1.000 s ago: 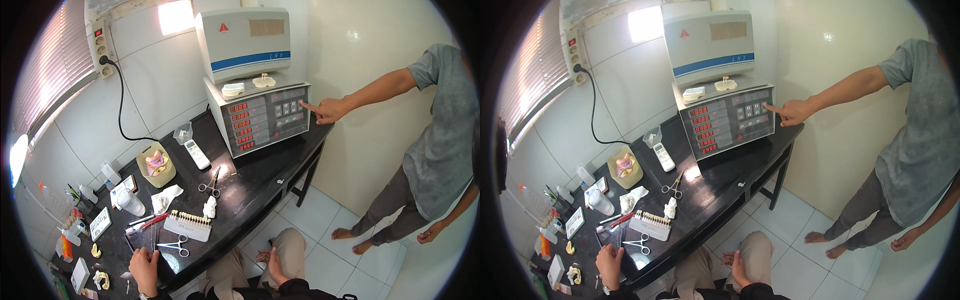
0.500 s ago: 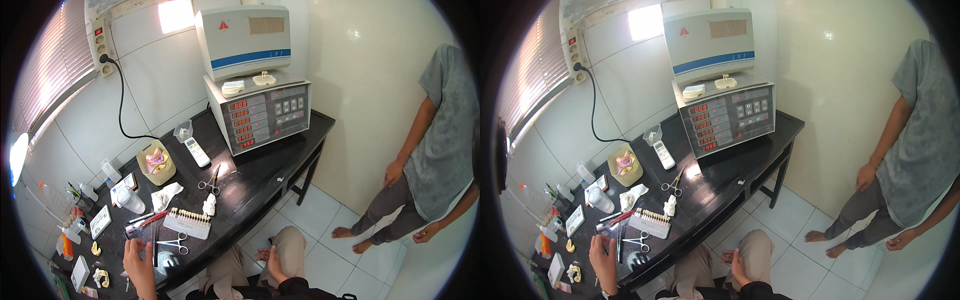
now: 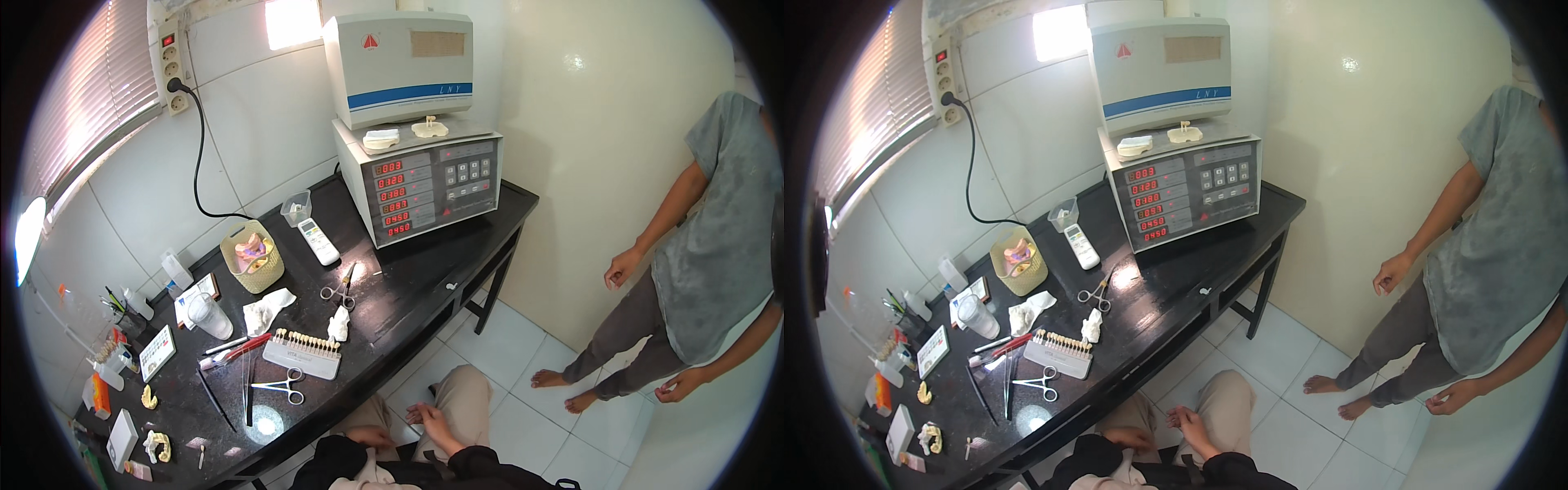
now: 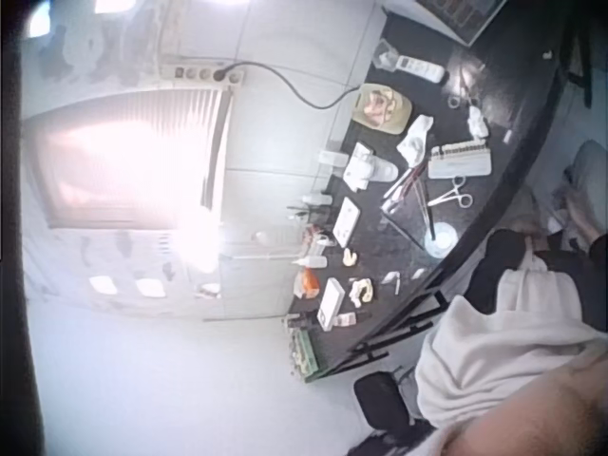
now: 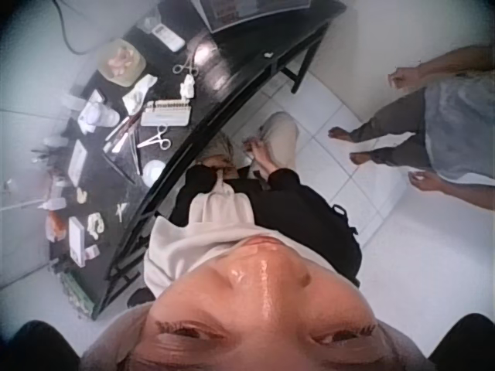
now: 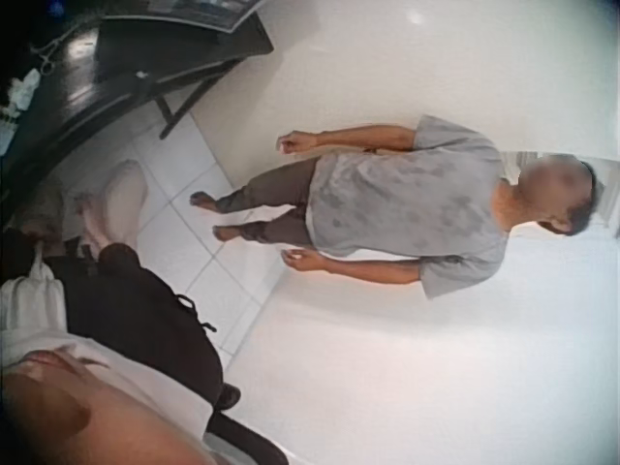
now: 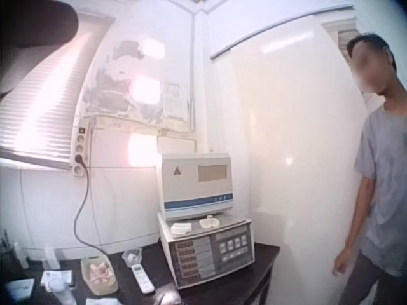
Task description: The person compares a dental bridge to a tooth shade guide by hand, applies a substance to the bridge with an applicator, and then places the bridge into a dental furnace using long tweezers.
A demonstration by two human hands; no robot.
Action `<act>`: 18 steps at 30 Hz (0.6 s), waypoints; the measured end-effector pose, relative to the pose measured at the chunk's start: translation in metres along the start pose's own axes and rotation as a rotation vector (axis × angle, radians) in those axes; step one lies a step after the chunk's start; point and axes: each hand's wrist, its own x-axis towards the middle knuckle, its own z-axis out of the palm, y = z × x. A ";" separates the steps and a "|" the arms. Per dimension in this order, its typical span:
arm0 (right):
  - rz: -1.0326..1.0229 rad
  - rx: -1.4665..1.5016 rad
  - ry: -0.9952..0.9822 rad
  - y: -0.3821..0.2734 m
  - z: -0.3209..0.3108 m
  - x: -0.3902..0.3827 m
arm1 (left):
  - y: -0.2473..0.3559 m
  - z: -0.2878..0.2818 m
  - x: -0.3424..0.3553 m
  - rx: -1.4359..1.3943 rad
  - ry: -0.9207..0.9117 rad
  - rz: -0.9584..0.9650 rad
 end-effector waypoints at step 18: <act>-0.105 -0.691 -0.746 -0.220 0.048 -0.051 | 0.127 0.025 -0.093 0.189 0.348 0.037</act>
